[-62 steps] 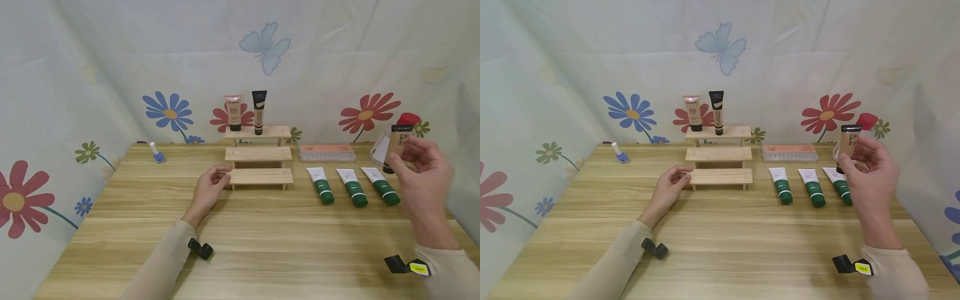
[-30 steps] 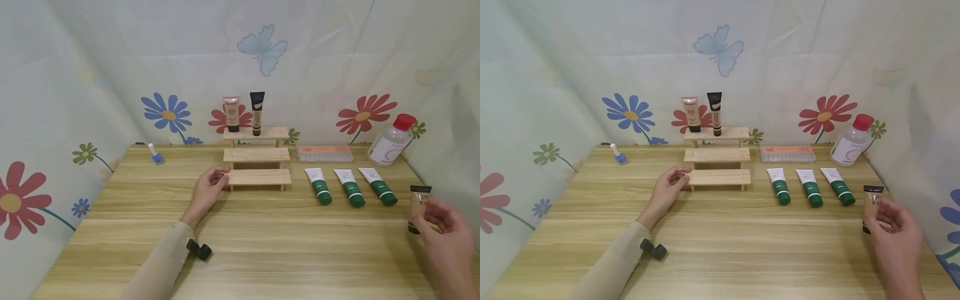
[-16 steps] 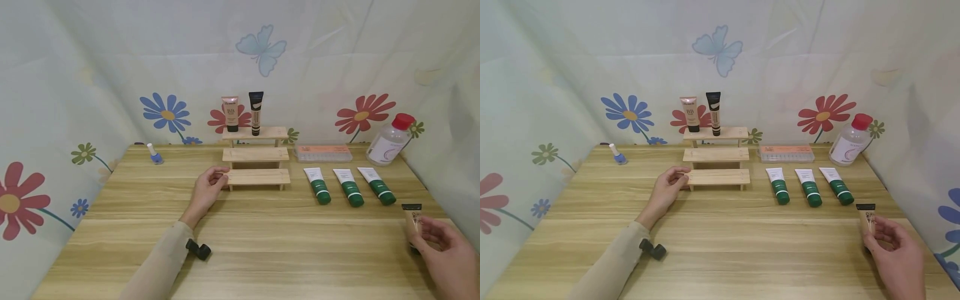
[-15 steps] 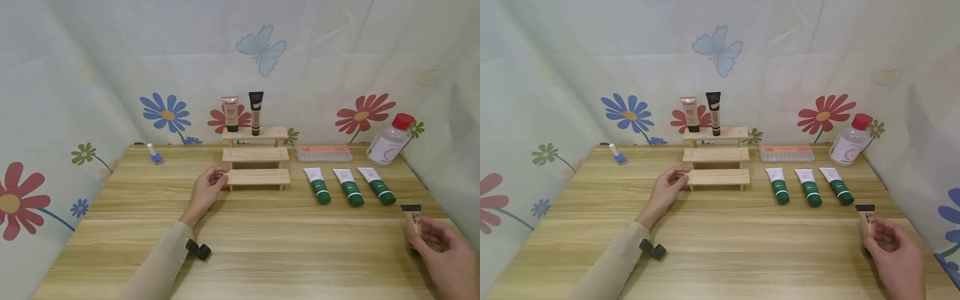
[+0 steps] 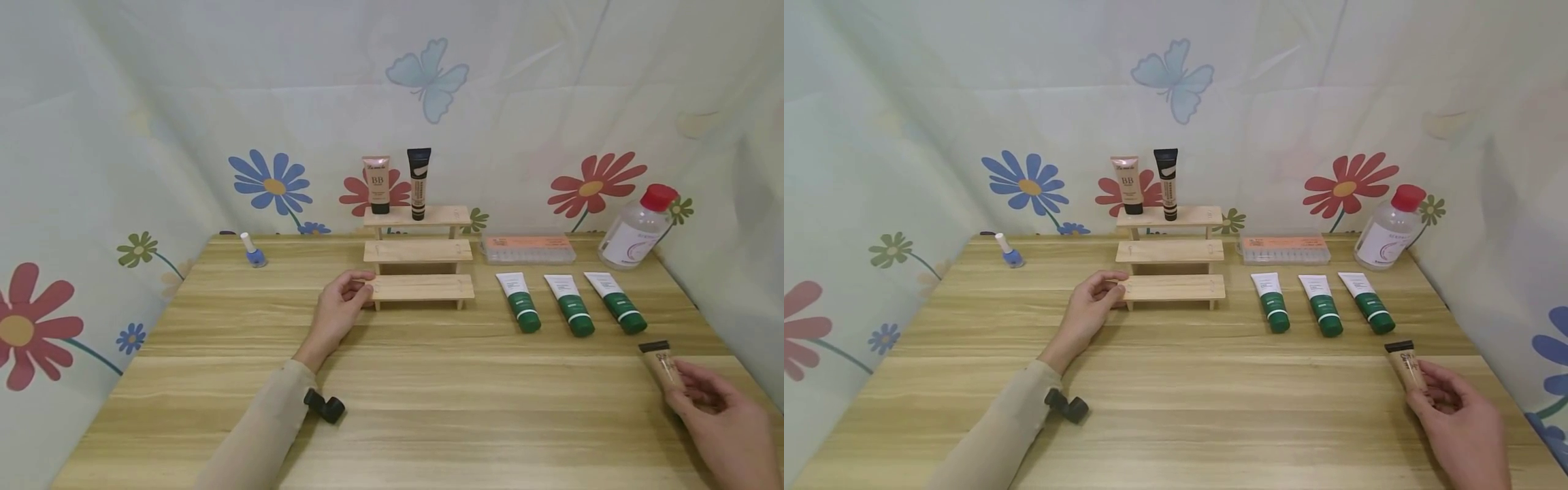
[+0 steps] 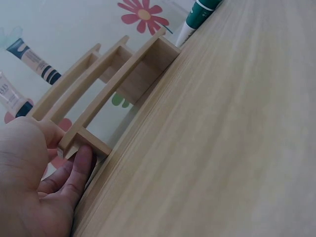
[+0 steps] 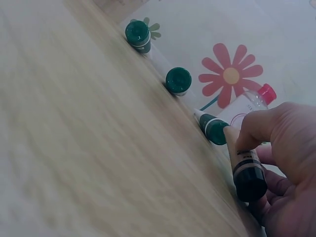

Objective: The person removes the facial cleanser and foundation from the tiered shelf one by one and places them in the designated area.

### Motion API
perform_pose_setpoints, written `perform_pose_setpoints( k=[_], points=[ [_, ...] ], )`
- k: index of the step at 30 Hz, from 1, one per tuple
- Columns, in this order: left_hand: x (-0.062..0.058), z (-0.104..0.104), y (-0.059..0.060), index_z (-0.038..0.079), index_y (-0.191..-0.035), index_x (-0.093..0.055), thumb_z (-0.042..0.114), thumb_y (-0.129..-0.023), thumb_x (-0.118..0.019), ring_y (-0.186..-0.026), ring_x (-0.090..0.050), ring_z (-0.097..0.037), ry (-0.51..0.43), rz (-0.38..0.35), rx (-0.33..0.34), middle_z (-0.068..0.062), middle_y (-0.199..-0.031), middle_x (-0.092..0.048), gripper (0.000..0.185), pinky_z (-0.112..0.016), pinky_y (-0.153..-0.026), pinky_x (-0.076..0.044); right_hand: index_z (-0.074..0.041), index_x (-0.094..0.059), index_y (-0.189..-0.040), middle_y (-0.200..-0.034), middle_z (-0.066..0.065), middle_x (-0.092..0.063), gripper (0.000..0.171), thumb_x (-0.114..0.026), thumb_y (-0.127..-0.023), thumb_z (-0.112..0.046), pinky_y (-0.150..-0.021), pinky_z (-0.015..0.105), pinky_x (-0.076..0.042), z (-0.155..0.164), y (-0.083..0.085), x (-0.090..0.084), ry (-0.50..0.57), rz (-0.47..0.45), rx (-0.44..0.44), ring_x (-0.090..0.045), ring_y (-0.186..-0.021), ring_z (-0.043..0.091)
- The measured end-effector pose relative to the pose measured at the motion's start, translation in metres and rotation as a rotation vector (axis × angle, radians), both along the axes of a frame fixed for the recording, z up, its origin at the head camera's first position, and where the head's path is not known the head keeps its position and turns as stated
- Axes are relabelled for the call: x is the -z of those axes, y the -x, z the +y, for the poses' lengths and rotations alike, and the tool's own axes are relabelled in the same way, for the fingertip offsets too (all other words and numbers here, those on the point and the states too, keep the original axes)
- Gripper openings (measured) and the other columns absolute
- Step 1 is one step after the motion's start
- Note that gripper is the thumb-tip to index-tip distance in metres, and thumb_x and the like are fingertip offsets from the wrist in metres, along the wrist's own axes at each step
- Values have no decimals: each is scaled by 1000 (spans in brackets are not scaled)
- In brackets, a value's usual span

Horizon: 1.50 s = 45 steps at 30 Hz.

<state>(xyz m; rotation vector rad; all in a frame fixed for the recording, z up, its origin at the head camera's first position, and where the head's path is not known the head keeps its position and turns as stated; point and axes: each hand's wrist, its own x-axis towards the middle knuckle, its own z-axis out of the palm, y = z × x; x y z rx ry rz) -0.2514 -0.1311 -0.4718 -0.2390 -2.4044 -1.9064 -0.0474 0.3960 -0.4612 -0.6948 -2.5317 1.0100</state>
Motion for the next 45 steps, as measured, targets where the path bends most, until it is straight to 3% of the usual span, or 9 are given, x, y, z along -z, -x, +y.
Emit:
perform_pose_setpoints(
  k=[4,13,18,25,29,33,36,41,45],
  points=[
    [-1,0,0,13,-132,-77,19,-112,-71,-102,-74,-28,2,0,-2,-16,-115,-75,22,-35,-90,-66,10,-65,-145,-118,25,-74,47,-75,-103,-9,-65,2,-43,-1,0,1,-26,-14,-23,-44,-78,-24],
    [-1,1,-1,12,-133,-77,18,-111,-71,-103,-73,-25,16,8,-5,-14,-115,-75,23,-30,-88,-65,10,-65,-145,-133,33,-71,48,-76,-103,-11,-64,2,-43,-3,1,0,-40,-40,-20,-42,-77,-26],
    [-1,1,-1,11,-134,-76,17,-111,-71,-102,-73,-25,11,7,-3,-15,-114,-75,24,-30,-88,-65,9,-64,-147,-133,31,-69,49,-77,-104,-10,-65,1,-42,-4,1,1,-37,-24,-12,-42,-79,-26],
    [-1,0,0,10,-134,-76,18,-111,-71,-103,-72,-23,14,13,-1,-14,-115,-74,25,-27,-87,-64,4,-64,-150,-122,15,-70,51,-78,-103,-9,-67,1,-40,-2,2,2,-26,-9,25,-42,-83,-24],
    [-1,0,0,12,-133,-77,19,-111,-72,-103,-72,-23,23,14,-4,-13,-115,-74,24,-25,-87,-63,2,-64,-150,-109,-13,-67,52,-78,-102,-11,-68,0,-40,-1,1,1,-12,1,44,-42,-84,-24],
    [-1,0,1,12,-133,-77,19,-111,-72,-104,-71,-23,27,20,-8,-13,-114,-74,24,-24,-86,-61,3,-63,-150,-101,-42,-46,54,-81,-102,-14,-70,-2,-41,0,-1,1,21,37,54,-44,-87,-24],
    [-1,0,1,12,-133,-77,20,-111,-72,-104,-71,-24,26,20,-7,-13,-115,-75,24,-24,-86,-61,1,-62,-152,-109,-39,-51,57,-82,-103,-19,-72,-2,-41,-1,-1,1,44,38,79,-44,-89,-24],
    [0,-1,0,14,-132,-78,21,-111,-72,-105,-71,-24,33,12,-10,-12,-116,-75,23,-25,-87,-60,-11,-56,-163,-146,-10,-62,65,-79,-105,-30,-75,0,-39,-4,2,-3,128,-14,166,-45,-103,-19],
    [0,-1,0,14,-133,-77,21,-111,-72,-105,-72,-24,20,12,-1,-14,-116,-75,24,-29,-90,-63,-21,-51,-168,-161,-7,-55,66,-75,-107,-28,-92,7,-38,-11,4,-7,187,9,223,-47,-120,-12]
  ],
)
